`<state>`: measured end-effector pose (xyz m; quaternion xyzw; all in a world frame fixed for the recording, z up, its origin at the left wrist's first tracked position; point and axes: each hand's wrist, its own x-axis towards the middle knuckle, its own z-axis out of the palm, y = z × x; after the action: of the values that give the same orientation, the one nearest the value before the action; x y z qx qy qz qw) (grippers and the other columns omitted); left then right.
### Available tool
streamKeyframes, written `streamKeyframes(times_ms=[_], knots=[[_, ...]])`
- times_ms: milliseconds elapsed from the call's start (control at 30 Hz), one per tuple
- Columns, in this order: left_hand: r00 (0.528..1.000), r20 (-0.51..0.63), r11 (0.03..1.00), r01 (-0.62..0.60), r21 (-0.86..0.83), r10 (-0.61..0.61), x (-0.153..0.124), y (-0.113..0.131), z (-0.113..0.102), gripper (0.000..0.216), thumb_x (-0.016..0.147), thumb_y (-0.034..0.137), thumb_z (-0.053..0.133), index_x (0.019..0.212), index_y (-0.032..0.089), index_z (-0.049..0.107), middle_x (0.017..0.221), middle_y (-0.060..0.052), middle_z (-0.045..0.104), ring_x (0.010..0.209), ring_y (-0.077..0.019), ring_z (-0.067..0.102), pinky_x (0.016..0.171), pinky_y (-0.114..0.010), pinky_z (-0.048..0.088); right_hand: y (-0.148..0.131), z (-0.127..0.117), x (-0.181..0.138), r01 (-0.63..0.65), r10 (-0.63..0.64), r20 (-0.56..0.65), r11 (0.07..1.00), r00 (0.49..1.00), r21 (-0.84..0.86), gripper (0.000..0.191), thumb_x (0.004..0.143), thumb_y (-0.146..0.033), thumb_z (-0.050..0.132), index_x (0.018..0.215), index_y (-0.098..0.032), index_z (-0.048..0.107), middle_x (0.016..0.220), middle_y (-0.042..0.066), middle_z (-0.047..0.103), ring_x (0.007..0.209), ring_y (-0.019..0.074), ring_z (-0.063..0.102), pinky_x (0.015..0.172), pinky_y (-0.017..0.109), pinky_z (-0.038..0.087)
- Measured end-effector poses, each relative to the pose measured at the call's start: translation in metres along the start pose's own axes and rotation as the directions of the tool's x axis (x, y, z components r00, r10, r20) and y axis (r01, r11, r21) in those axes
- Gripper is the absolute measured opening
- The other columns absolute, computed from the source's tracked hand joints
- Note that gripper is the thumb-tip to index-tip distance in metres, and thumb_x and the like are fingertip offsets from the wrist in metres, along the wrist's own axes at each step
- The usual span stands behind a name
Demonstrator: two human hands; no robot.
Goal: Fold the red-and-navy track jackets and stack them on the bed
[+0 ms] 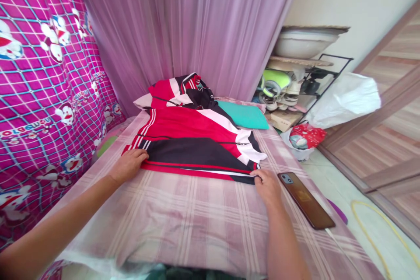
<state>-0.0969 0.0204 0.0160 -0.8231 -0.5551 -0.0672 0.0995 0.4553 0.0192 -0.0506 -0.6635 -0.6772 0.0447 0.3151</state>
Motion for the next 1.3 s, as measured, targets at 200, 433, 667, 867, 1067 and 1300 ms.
streamKeyframes(times_ms=[200, 433, 667, 867, 1067, 1300], knots=[[0.992, 0.098, 0.992, 0.084, -0.092, -0.075, 0.008, 0.002, -0.016, 0.04, 0.092, 0.024, 0.039, 0.119, 0.027, 0.068, 0.124, -0.006, 0.071, 0.115, -0.0249, 0.063, 0.104, -0.048, 0.043, -0.02, -0.02, 0.008, 0.07, -0.07, -0.015, 0.997, 0.997, -0.025, 0.044, 0.071, -0.014, 0.047, 0.101, -0.027, 0.076, 0.116, 0.005, 0.072, 0.109, 0.0241, 0.064, 0.1, 0.041, 0.049], [0.993, -0.005, 0.993, 0.116, -0.032, -0.116, 0.045, 0.042, 0.008, 0.05, 0.097, 0.045, 0.038, 0.135, 0.023, 0.062, 0.147, -0.011, 0.056, 0.141, -0.0325, 0.043, 0.118, -0.058, 0.024, -0.173, 0.022, 0.051, 0.25, -0.258, 0.173, 0.966, 0.951, 0.064, 0.046, 0.094, -0.03, 0.041, 0.134, -0.022, 0.063, 0.142, 0.008, 0.06, 0.131, 0.0231, 0.053, 0.113, 0.041, 0.039], [0.987, -0.028, 0.987, 0.161, 0.026, -0.16, 0.048, 0.055, 0.034, 0.054, 0.096, 0.054, 0.039, 0.141, 0.028, 0.057, 0.149, -0.011, 0.054, 0.142, -0.0328, 0.041, 0.118, -0.061, 0.019, -0.26, 0.093, 0.074, 0.322, -0.267, 0.553, 0.947, 0.789, -0.004, 0.059, 0.101, -0.048, 0.035, 0.154, -0.023, 0.039, 0.164, 0.009, 0.028, 0.151, 0.0258, 0.023, 0.121, 0.053, 0.016], [0.985, -0.067, 0.987, 0.159, -0.005, -0.158, 0.044, 0.05, 0.031, 0.055, 0.096, 0.054, 0.04, 0.138, 0.024, 0.059, 0.145, -0.012, 0.057, 0.14, -0.0333, 0.044, 0.116, -0.059, 0.025, -0.227, 0.093, 0.074, 0.207, -0.107, 0.553, 0.971, 0.826, -0.121, 0.066, 0.101, -0.056, 0.028, 0.157, -0.02, 0.033, 0.167, 0.013, 0.02, 0.153, 0.0286, 0.015, 0.121, 0.055, 0.01], [0.988, -0.106, 0.993, 0.11, -0.053, -0.115, 0.048, 0.05, 0.032, 0.05, 0.096, 0.052, 0.042, 0.132, 0.025, 0.064, 0.14, -0.011, 0.062, 0.137, -0.0332, 0.049, 0.116, -0.059, 0.028, -0.163, 0.058, 0.059, 0.078, 0.047, 0.418, 0.957, 0.907, -0.279, 0.059, 0.103, -0.048, 0.029, 0.154, -0.02, 0.039, 0.164, 0.012, 0.03, 0.149, 0.0282, 0.026, 0.119, 0.052, 0.02], [0.992, -0.024, 0.987, 0.123, -0.102, -0.127, 0.058, 0.053, 0.028, 0.051, 0.096, 0.053, 0.043, 0.135, 0.027, 0.062, 0.142, -0.009, 0.061, 0.14, -0.0331, 0.045, 0.118, -0.059, 0.025, -0.112, 0.026, 0.034, -0.074, 0.13, 0.102, 0.9, 0.986, -0.429, 0.046, 0.099, -0.04, 0.04, 0.125, -0.013, 0.067, 0.116, 0.018, 0.071, 0.102, 0.0293, 0.065, 0.086, 0.039, 0.048]])
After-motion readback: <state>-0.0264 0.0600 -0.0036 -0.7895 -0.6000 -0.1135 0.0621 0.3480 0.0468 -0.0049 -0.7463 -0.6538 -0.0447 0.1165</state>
